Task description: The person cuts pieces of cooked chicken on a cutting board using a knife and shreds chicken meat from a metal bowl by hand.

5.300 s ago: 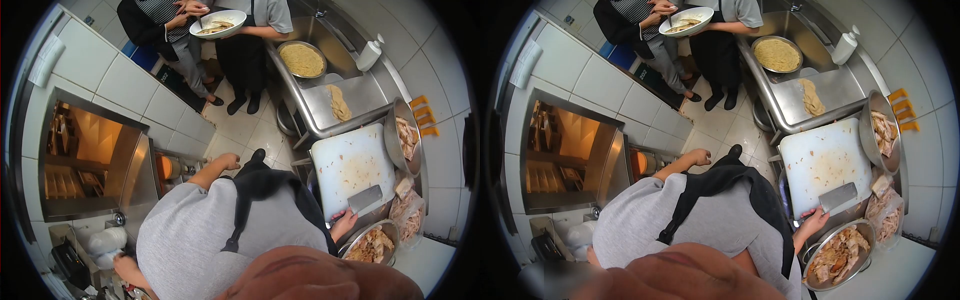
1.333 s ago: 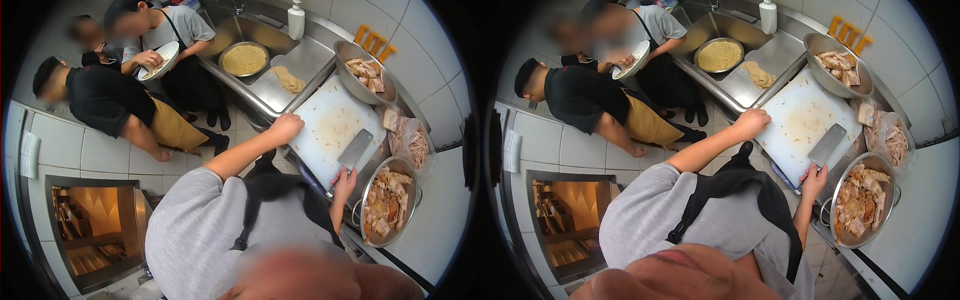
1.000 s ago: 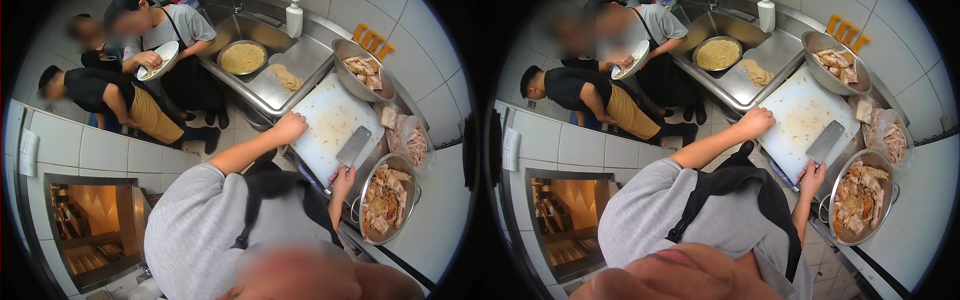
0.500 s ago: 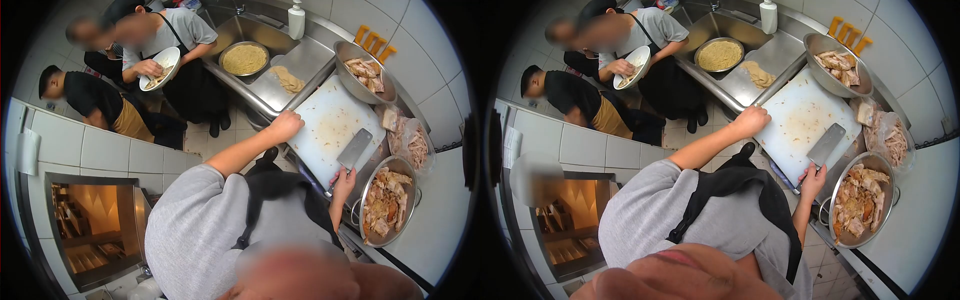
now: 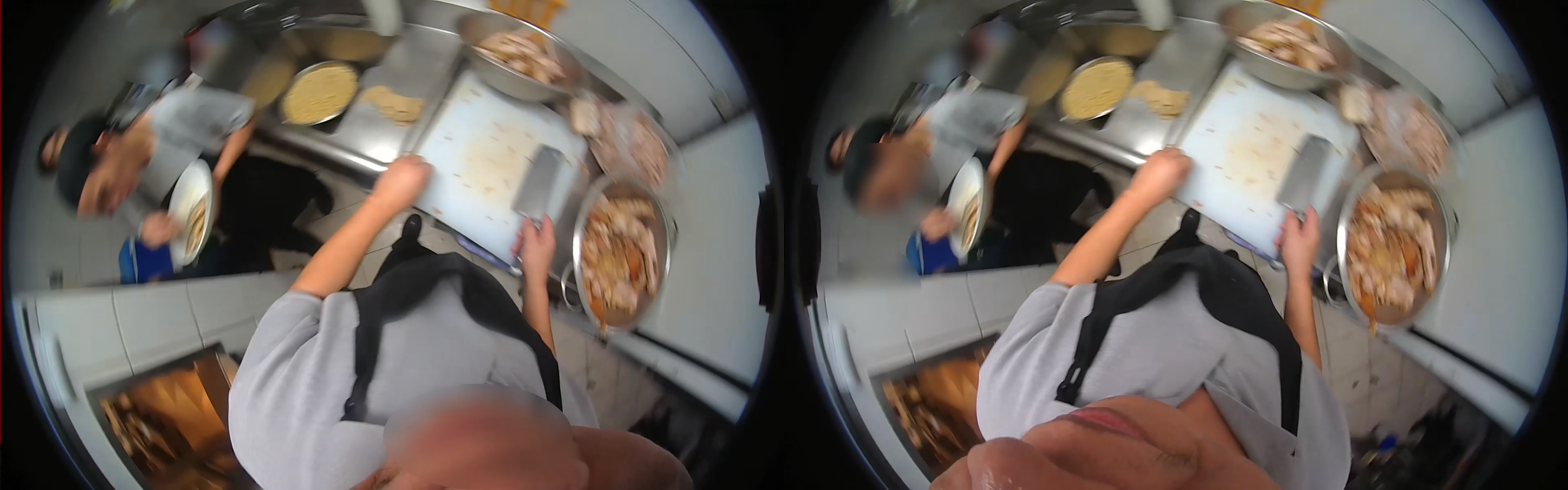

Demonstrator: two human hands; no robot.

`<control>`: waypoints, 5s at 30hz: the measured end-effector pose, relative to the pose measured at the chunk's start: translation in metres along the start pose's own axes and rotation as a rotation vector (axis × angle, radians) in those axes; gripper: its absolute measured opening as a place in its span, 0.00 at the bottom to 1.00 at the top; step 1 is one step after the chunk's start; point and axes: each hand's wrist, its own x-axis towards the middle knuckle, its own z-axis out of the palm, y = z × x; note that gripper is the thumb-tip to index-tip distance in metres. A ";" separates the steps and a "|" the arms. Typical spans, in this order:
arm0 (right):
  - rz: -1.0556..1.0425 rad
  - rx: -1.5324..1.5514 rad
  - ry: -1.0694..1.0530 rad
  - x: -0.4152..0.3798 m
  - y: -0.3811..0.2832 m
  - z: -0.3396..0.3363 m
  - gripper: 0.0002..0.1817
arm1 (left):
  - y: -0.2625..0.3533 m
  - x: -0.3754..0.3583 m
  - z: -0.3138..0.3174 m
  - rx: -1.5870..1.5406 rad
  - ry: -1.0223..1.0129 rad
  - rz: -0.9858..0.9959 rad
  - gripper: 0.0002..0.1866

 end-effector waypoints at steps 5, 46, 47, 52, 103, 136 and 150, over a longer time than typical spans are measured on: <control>0.024 0.051 -0.035 -0.006 -0.012 0.000 0.25 | -0.001 0.024 -0.020 -0.062 0.100 -0.008 0.01; 0.020 0.023 -0.119 0.005 -0.012 -0.003 0.11 | 0.061 0.015 0.008 -0.044 -0.189 0.155 0.17; 0.020 0.021 -0.126 0.006 -0.011 -0.003 0.11 | 0.057 0.012 0.005 -0.043 -0.186 0.152 0.17; 0.039 0.019 -0.069 0.013 0.001 -0.003 0.18 | 0.022 0.007 -0.014 -0.037 -0.098 0.088 0.17; -0.152 -0.173 -0.017 -0.019 -0.036 -0.012 0.31 | 0.371 0.245 0.089 -0.047 -0.314 0.814 0.18; -0.172 -0.144 0.023 -0.007 -0.013 -0.005 0.25 | 0.411 0.263 0.015 -0.172 -0.274 0.856 0.30; -0.015 0.031 -0.044 0.005 0.006 -0.003 0.17 | 0.281 0.198 -0.194 -0.807 -0.723 0.917 0.41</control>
